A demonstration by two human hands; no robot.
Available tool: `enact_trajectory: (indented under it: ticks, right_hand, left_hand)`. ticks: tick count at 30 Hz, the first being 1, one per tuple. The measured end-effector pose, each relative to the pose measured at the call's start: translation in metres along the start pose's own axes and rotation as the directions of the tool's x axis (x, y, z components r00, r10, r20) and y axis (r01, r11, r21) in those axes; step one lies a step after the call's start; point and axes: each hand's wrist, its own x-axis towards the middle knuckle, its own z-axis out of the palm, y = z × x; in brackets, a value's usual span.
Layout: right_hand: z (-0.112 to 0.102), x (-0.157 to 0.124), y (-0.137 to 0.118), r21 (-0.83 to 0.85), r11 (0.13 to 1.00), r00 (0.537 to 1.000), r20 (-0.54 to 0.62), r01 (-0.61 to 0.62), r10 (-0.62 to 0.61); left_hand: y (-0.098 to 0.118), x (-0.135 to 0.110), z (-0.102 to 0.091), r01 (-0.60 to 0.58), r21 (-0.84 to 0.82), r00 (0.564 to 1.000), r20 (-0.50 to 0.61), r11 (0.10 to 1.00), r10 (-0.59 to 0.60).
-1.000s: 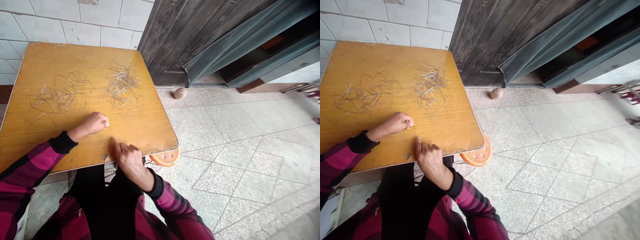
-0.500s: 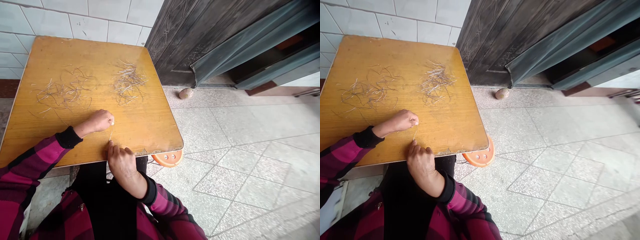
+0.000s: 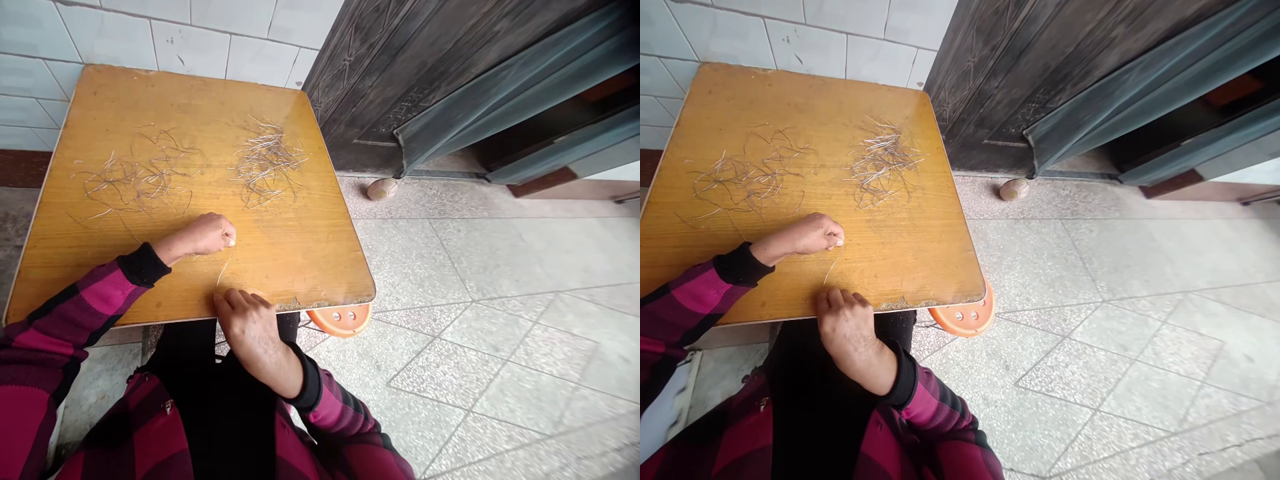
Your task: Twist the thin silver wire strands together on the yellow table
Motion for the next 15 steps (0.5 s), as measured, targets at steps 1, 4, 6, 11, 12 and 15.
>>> enact_trajectory:
  ticks: [1, 4, 6, 11, 12, 15]
  right_hand:
    - [-0.001, 0.001, 0.002, 0.005, 1.0, 1.0, -0.003, -0.008, 0.008]
    - [-0.004, 0.004, 0.008, 0.041, 0.999, 1.0, 0.029, -0.01, 0.009]
    - [-0.008, 0.007, 0.012, 0.084, 0.997, 0.997, 0.08, 0.0, -0.006]
    - [-0.023, 0.013, 0.021, 0.178, 0.984, 0.979, 0.201, 0.008, -0.044]
    - [-0.025, 0.013, 0.023, 0.187, 0.982, 0.976, 0.214, 0.006, -0.047]
    - [-0.026, 0.013, 0.027, 0.235, 0.972, 0.97, 0.229, 0.025, -0.08]
  left_hand:
    - [0.0, 0.0, 0.0, -0.007, -0.011, 1.0, 0.002, 1.0, 0.007]
    - [-0.001, 0.0, -0.001, -0.023, -0.046, 1.0, 0.009, 0.999, 0.024]
    - [-0.002, 0.0, -0.002, -0.015, -0.071, 1.0, 0.026, 0.997, 0.017]
    - [-0.003, 0.0, -0.004, 0.014, -0.142, 0.997, 0.071, 0.99, -0.004]
    - [-0.004, 0.0, -0.004, 0.013, -0.155, 0.998, 0.068, 0.988, -0.002]
    - [-0.004, 0.0, -0.004, 0.001, -0.181, 0.998, 0.056, 0.983, 0.009]
